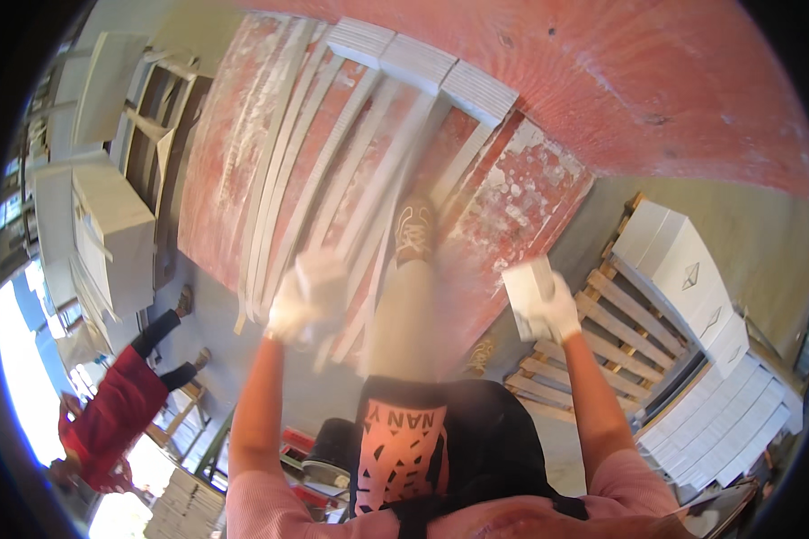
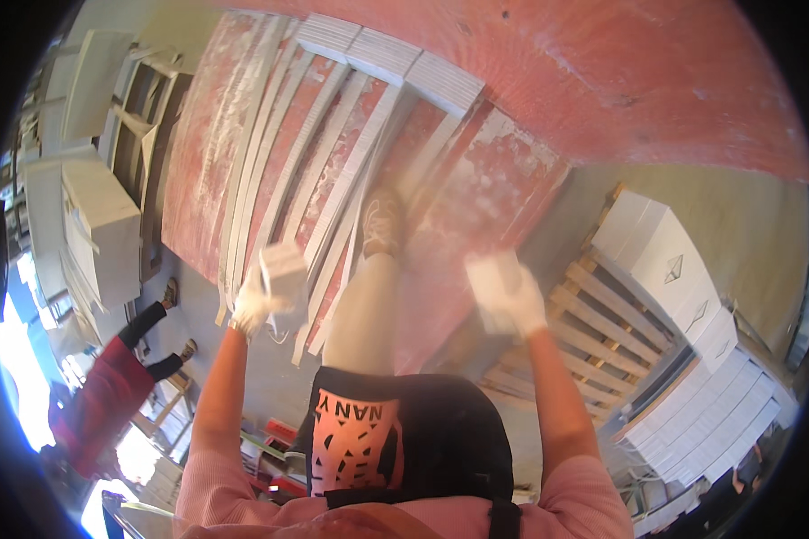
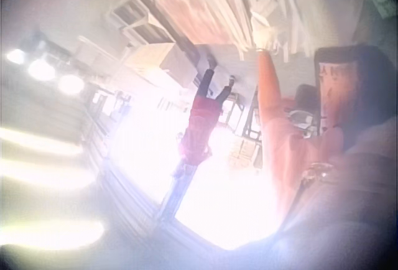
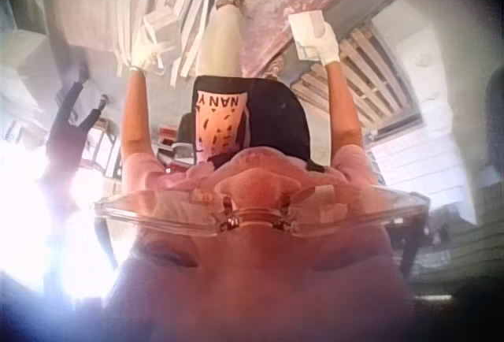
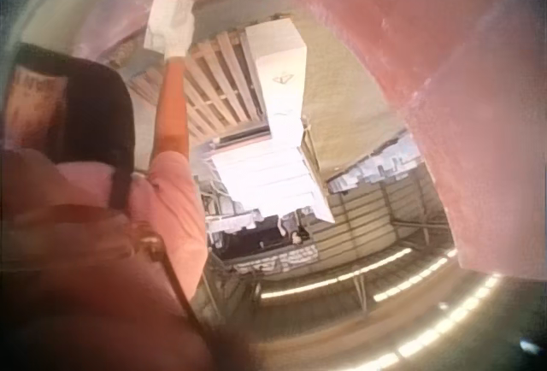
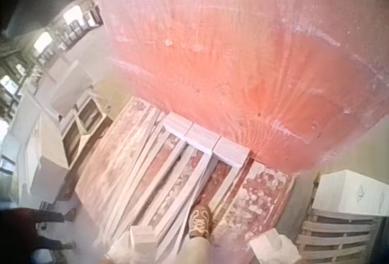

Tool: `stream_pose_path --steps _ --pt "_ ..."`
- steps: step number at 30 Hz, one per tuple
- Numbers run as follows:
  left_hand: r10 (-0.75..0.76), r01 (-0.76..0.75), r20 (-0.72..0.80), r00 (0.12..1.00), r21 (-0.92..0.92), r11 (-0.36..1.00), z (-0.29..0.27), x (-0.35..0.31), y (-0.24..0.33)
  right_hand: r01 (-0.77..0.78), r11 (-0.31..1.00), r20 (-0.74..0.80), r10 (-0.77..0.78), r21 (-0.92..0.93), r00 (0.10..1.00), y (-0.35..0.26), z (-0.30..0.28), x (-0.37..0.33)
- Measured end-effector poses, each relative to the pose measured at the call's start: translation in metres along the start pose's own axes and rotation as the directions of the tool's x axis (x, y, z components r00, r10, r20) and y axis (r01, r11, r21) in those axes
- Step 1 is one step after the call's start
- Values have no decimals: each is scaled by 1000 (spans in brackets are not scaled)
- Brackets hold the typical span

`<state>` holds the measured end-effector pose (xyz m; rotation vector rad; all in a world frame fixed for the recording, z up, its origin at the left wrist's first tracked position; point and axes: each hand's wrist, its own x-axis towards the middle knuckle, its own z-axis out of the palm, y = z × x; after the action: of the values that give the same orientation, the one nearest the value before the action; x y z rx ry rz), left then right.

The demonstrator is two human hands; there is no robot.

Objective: The person repeatedly sands small rectangular blocks using a handheld sanding block, flipping each piece to sand multiple faces. After sanding, the person stacks the finished blocks on a nearby surface.

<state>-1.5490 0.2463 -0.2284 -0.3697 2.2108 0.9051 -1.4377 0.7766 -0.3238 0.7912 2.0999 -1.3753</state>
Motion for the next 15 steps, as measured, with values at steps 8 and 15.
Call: stream_pose_path --steps 8,15 --pt "-114 -87 -131 985 -941 327 52 -389 -80 -263 922 127 236 284 964 88 -113 -291" --pt "-160 -329 -291 943 -885 -330 157 -584 -139 -97 913 365 -59 396 929 35 -135 -412"
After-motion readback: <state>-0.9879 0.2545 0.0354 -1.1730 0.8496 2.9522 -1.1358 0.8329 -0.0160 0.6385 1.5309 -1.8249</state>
